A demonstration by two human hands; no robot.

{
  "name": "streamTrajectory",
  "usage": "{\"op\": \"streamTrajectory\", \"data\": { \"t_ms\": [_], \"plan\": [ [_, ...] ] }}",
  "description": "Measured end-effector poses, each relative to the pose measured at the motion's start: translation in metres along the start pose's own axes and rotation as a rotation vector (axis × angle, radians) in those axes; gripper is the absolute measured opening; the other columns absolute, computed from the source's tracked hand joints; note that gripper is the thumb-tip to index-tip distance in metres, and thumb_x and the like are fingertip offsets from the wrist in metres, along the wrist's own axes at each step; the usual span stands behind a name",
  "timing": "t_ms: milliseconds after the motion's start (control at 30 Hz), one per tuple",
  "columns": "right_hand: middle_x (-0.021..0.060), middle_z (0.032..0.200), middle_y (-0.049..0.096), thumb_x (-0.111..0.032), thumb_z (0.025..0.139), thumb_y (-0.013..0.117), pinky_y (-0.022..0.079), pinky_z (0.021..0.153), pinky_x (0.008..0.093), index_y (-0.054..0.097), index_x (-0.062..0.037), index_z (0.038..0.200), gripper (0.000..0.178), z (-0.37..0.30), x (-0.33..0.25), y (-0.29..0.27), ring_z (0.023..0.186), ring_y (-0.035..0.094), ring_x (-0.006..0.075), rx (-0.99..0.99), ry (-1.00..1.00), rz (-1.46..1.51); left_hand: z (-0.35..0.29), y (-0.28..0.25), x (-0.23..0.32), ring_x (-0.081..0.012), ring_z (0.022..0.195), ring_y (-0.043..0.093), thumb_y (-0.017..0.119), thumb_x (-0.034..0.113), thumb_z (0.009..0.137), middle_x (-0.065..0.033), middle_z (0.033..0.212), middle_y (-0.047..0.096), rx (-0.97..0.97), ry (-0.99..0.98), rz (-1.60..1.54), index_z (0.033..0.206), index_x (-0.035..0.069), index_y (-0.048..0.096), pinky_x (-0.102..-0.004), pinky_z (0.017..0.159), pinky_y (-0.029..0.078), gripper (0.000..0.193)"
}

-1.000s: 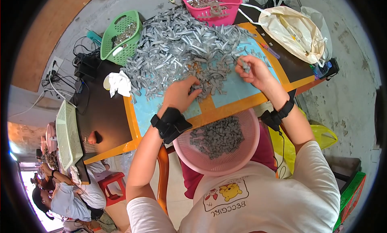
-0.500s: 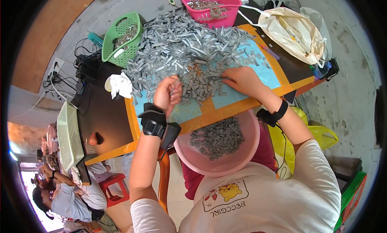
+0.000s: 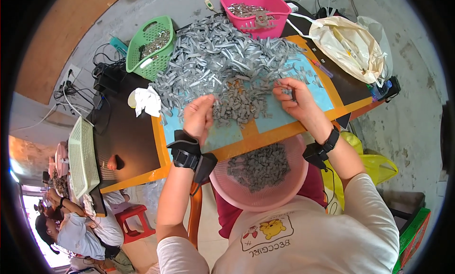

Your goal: Sorting and arranging grey shoe strap/ribbon components on a table.

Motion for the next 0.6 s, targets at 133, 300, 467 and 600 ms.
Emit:
{"op": "streamTrajectory", "data": {
  "t_ms": [133,300,467,600],
  "plan": [
    [0.0134,0.095,0.061,-0.019,0.087,0.053,0.046,0.058,0.0207,0.057,0.0022,0.099,0.025,-0.005,0.006,0.021,0.076,0.057,0.0140,0.157,-0.116,-0.101,0.006,-0.014,0.020,-0.0062,0.044,0.032,0.059,0.013,0.088,0.0057,0.050,0.036,0.291,0.438,0.447,0.091,0.002,0.063,-0.0225,0.043,0.026,0.012],
    [0.0196,0.111,0.060,-0.030,0.094,0.043,0.046,0.097,0.0331,0.055,0.0061,0.113,0.042,-0.005,0.010,0.036,0.108,0.056,0.0219,-0.134,-0.150,0.056,-0.013,0.042,0.022,-0.0117,0.045,0.040,0.065,0.011,0.080,-0.0025,0.050,0.041,0.068,0.481,1.033,0.090,0.006,0.066,-0.0288,0.046,0.033,0.010],
    [0.0216,0.113,0.059,-0.035,0.093,0.044,0.048,0.088,0.0326,0.053,0.0040,0.116,0.046,-0.009,0.015,0.031,0.101,0.060,0.0241,0.064,-0.103,0.096,-0.011,0.050,0.020,-0.0164,0.046,0.045,0.065,0.011,0.080,-0.0054,0.052,0.047,0.025,0.514,1.137,0.094,0.008,0.067,-0.0309,0.047,0.037,0.014],
    [0.0133,0.092,0.066,-0.037,0.093,0.044,0.050,0.071,0.0258,0.062,-0.0009,0.103,0.041,-0.017,0.027,0.030,0.078,0.063,0.0168,-0.831,0.170,0.243,-0.010,0.053,0.023,-0.0227,0.050,0.053,0.064,0.011,0.080,-0.0099,0.057,0.054,-0.016,0.553,1.146,0.096,0.008,0.067,-0.0332,0.049,0.041,0.017]
  ]
}}
Point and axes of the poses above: each hand's wrist, its own z-axis towards the middle knuckle, its own y-axis out of the palm, x = y × z, the point moved 6 cm from there along z, towards the middle knuckle
